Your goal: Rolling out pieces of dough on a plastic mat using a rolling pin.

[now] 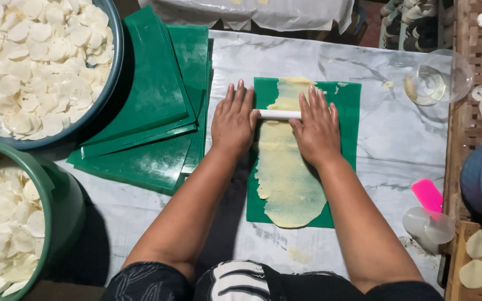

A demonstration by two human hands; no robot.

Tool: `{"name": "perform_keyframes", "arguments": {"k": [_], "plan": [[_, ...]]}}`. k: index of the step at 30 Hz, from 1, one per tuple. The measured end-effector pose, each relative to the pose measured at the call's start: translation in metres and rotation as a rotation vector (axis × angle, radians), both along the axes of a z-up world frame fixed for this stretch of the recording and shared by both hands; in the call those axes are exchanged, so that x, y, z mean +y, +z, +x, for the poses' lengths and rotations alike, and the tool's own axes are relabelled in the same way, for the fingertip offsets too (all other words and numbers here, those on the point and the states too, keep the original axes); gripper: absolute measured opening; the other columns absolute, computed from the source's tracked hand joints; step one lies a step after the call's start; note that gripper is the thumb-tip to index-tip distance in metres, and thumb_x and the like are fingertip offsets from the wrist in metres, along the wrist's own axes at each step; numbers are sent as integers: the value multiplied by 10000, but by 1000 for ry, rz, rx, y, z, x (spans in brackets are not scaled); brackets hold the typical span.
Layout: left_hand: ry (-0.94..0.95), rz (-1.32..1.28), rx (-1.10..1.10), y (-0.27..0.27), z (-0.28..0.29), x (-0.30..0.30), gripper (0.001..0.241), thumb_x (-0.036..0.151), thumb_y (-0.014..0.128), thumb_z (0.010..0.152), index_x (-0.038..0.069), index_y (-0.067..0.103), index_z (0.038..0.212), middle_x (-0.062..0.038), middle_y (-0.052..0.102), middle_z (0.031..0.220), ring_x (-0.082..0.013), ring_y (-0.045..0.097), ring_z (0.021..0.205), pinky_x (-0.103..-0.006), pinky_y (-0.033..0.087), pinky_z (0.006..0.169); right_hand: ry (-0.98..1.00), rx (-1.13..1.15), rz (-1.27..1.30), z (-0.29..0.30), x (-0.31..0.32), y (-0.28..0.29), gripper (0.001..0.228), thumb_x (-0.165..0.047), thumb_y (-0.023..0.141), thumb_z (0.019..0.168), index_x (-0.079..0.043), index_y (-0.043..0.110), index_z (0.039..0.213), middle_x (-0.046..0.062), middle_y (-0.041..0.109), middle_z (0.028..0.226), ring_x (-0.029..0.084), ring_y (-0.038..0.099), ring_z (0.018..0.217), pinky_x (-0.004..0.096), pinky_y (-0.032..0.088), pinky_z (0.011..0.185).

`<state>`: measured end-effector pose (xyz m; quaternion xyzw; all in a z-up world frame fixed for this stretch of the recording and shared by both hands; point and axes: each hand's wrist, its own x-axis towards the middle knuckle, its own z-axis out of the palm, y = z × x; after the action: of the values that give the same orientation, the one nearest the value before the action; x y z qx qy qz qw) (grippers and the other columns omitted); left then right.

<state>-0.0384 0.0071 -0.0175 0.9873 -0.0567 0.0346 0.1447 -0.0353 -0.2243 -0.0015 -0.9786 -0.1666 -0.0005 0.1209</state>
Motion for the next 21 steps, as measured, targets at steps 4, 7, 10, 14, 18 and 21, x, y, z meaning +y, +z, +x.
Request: {"name": "perform_keyframes", "arguments": {"k": [4,7,10,14,18,21], "plan": [[-39,-32,74,10,-41,-2,586,437,316,1113,222,256,1655,-78,180,1737,-316,117,1603,-453,108,1264,2,-108,-7,-53,-6,-16,695,-493,398,1076,-97,300,1639,163,334,1664,347,301,1533,588,196,1216],[-15,-32,88,3,-39,-3,594,454,312,1107,235,241,1655,-68,160,1741,-301,95,1606,-455,78,1281,-21,-144,-6,-56,1,-18,739,-515,409,1066,-91,257,1652,166,303,1676,350,286,1537,592,177,1228],[5,-20,35,-5,-5,-5,595,489,290,1108,224,275,1642,-65,207,1728,-290,118,1603,-452,93,1283,-45,-196,-21,-17,2,-24,767,-563,381,1076,-57,274,1643,176,301,1684,345,267,1556,598,149,1238],[55,10,-19,-16,52,-5,586,502,279,1101,212,383,1599,-89,314,1683,-332,245,1564,-455,225,1246,-78,-129,-40,40,10,-16,766,-577,386,1080,-28,349,1614,214,305,1679,356,236,1567,667,111,1222],[110,10,-80,-25,70,-9,600,476,341,1080,171,397,1594,-101,257,1686,-319,226,1562,-456,238,1238,-180,110,-60,50,23,16,755,-570,301,1067,-120,211,1666,88,37,1732,258,-9,1587,582,6,1240],[38,-35,-113,-18,21,-5,579,443,386,1079,146,427,1575,-114,345,1660,-366,287,1540,-474,279,1211,-134,106,-22,6,15,11,711,-529,279,1083,-134,160,1662,101,117,1732,286,124,1585,511,49,1259]]}}
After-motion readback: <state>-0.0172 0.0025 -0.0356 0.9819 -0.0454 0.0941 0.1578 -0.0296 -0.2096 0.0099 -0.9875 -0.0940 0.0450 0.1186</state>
